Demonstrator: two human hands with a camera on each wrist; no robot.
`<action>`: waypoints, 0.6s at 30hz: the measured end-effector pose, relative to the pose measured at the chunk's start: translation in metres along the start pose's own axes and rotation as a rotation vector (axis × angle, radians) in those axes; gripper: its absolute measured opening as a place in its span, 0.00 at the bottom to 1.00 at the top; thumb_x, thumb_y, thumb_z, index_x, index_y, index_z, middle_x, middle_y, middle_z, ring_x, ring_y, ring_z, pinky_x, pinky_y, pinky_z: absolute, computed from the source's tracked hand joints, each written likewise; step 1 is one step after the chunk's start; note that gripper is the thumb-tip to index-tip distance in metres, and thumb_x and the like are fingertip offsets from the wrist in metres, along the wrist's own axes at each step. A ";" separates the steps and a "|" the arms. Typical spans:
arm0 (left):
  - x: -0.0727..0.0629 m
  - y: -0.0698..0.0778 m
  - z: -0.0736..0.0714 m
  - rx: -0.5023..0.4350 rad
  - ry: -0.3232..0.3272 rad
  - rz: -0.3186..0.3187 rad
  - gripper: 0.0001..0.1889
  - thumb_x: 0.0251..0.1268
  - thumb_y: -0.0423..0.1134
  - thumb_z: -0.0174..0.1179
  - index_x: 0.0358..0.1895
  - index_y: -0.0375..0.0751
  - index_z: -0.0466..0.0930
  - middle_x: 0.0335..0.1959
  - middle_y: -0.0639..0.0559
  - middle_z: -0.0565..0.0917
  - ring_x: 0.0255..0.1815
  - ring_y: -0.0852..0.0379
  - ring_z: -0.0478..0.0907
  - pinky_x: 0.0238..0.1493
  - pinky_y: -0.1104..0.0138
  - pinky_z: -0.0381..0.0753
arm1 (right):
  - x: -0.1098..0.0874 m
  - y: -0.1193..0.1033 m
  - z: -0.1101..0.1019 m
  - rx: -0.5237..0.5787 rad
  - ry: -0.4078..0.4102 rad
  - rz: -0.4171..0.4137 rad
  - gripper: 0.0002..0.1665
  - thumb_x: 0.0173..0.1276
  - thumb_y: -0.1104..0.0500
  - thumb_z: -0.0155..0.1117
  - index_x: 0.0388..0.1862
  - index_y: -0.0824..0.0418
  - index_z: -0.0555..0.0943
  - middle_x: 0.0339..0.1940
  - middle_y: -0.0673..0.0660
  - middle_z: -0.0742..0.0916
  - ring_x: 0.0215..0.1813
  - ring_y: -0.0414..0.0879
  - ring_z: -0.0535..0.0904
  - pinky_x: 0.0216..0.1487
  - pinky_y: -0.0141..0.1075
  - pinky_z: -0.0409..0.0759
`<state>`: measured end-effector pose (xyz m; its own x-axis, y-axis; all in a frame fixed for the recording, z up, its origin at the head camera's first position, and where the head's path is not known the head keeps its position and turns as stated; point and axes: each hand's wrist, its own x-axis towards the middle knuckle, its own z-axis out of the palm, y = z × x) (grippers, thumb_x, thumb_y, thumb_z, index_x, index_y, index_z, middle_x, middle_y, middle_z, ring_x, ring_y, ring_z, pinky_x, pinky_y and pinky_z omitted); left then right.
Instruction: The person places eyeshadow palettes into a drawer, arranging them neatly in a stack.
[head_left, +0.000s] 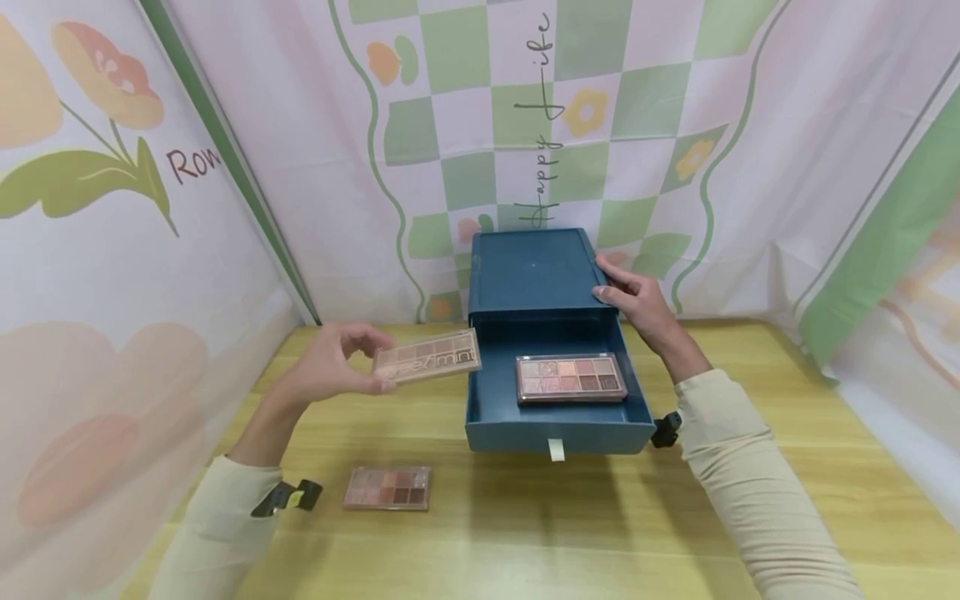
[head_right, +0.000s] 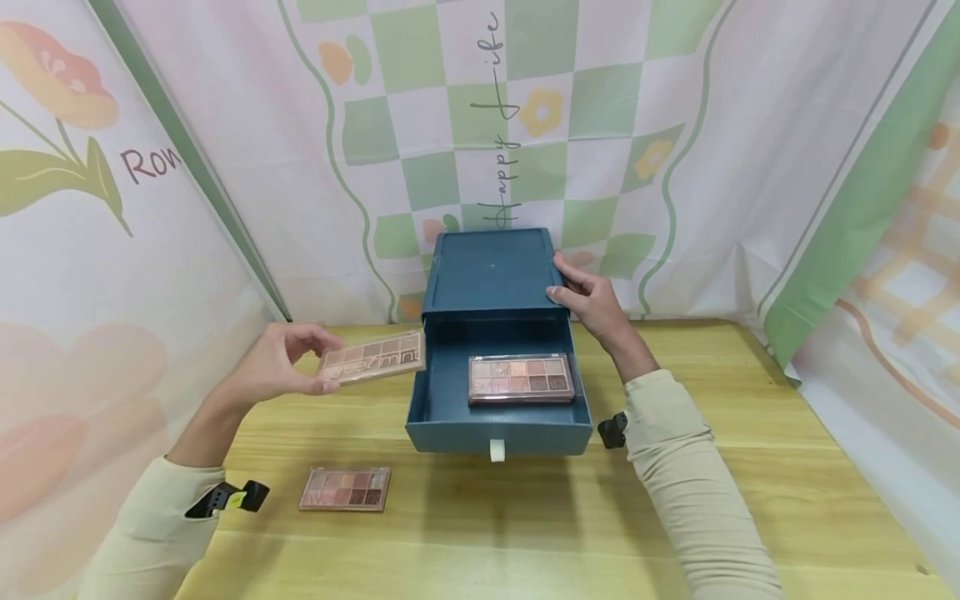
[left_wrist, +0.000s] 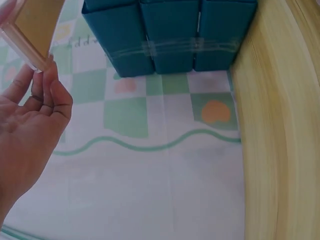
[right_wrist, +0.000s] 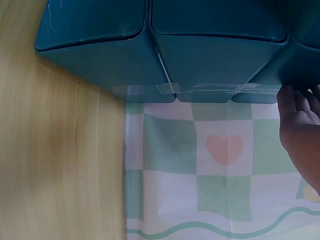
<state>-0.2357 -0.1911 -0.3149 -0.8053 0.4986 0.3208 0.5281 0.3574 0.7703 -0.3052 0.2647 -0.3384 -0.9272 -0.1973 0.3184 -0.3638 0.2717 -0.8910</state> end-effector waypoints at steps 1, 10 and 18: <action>0.001 0.002 0.001 0.006 0.001 -0.008 0.22 0.41 0.31 0.76 0.45 0.31 0.85 0.36 0.55 0.86 0.38 0.59 0.78 0.46 0.70 0.78 | 0.000 0.000 0.000 -0.003 0.000 0.000 0.37 0.77 0.56 0.57 0.80 0.60 0.58 0.84 0.59 0.59 0.85 0.55 0.52 0.62 0.10 0.65; 0.022 0.021 0.017 0.068 -0.035 -0.030 0.23 0.42 0.40 0.77 0.47 0.39 0.86 0.41 0.46 0.87 0.43 0.52 0.78 0.51 0.62 0.78 | 0.001 0.000 0.000 -0.010 0.011 0.001 0.37 0.77 0.56 0.58 0.80 0.60 0.58 0.84 0.58 0.59 0.85 0.55 0.52 0.62 0.10 0.65; 0.042 0.037 0.039 0.092 -0.039 -0.048 0.24 0.42 0.42 0.79 0.47 0.42 0.87 0.42 0.48 0.87 0.43 0.50 0.77 0.48 0.62 0.78 | 0.001 0.002 0.000 -0.007 0.011 -0.009 0.37 0.77 0.57 0.58 0.80 0.60 0.59 0.84 0.59 0.60 0.85 0.56 0.53 0.62 0.10 0.65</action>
<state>-0.2394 -0.1264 -0.2939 -0.8199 0.5090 0.2619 0.5133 0.4512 0.7301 -0.3070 0.2647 -0.3398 -0.9249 -0.1897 0.3295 -0.3724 0.2770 -0.8858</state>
